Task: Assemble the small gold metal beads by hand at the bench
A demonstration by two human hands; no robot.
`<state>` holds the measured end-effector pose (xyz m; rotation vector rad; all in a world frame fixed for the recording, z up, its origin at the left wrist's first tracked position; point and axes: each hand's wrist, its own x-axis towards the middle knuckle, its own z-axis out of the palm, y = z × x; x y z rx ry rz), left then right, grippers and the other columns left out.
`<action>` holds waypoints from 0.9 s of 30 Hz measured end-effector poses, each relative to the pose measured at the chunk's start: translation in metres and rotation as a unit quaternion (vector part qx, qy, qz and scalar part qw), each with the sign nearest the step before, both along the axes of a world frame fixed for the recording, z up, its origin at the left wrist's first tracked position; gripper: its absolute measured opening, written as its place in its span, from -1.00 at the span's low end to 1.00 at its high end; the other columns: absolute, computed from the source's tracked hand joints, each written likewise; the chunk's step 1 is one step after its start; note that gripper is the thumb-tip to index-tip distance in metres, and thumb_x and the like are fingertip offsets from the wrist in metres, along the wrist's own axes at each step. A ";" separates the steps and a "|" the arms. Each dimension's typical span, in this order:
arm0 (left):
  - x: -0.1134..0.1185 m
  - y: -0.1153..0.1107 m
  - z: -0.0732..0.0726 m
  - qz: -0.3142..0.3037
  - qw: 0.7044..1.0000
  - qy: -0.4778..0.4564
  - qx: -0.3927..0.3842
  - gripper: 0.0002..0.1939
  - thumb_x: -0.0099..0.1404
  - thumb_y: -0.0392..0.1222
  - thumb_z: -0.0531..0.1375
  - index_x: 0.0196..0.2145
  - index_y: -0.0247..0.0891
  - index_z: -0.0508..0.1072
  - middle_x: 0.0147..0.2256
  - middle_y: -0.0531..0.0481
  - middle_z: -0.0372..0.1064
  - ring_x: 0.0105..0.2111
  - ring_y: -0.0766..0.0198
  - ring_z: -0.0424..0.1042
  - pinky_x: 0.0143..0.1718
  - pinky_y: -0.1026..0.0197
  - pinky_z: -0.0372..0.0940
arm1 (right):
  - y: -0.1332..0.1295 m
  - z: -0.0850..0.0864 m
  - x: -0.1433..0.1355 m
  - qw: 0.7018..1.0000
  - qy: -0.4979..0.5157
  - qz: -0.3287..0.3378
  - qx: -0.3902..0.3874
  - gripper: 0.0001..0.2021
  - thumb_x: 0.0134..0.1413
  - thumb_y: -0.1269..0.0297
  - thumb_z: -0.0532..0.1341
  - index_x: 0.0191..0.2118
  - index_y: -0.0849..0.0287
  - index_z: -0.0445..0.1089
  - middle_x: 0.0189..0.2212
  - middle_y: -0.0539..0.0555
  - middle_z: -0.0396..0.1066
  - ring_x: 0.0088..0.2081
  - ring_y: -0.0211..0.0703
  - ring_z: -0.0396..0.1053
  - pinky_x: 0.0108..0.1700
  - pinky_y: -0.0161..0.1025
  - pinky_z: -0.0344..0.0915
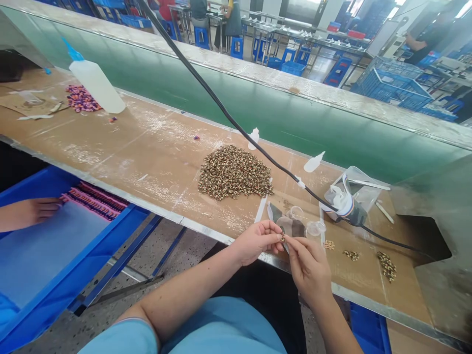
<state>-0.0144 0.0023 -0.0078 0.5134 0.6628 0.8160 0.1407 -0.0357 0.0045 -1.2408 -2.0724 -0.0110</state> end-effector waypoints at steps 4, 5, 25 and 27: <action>0.000 0.000 0.000 -0.004 1.000 -0.002 0.003 -0.58 -0.11 -0.07 0.40 -0.40 -0.33 0.32 -0.60 0.06 0.38 -0.60 0.44 0.32 -0.50 0.36 0.17 | -0.002 -0.002 -0.001 1.000 0.012 0.022 -0.003 -0.68 0.13 0.47 0.12 0.00 0.06 0.34 -0.26 0.09 0.40 -0.25 -0.20 0.37 -0.22 -0.21 0.34; 0.000 0.000 0.000 -0.003 1.000 -0.002 0.003 -0.58 -0.11 -0.06 0.40 -0.40 -0.33 0.32 -0.60 0.06 0.37 -0.60 0.45 0.31 -0.50 0.37 0.16 | -0.002 -0.002 -0.002 1.000 0.013 0.021 -0.009 -0.69 0.14 0.46 0.12 -0.01 0.07 0.35 -0.26 0.10 0.40 -0.24 -0.20 0.37 -0.21 -0.20 0.34; 0.005 -0.005 -0.003 0.021 0.998 0.014 0.058 -0.63 -0.09 -0.07 0.40 -0.43 -0.35 0.39 -0.54 0.05 0.39 -0.49 0.41 0.38 -0.39 0.33 0.26 | -0.006 -0.006 -0.007 0.996 0.050 -0.079 0.006 -0.94 0.11 0.36 0.19 -0.27 0.11 0.38 -0.40 0.02 0.39 -0.41 -0.26 0.29 -0.35 -0.28 0.26; 0.006 -0.006 -0.002 0.023 0.998 0.019 0.059 -0.62 -0.09 -0.05 0.40 -0.43 -0.35 0.39 -0.53 0.04 0.40 -0.49 0.41 0.39 -0.38 0.33 0.27 | -0.006 -0.005 -0.005 0.997 0.026 -0.070 0.026 -0.92 0.10 0.39 0.19 -0.26 0.11 0.38 -0.41 0.02 0.40 -0.39 -0.24 0.30 -0.31 -0.25 0.25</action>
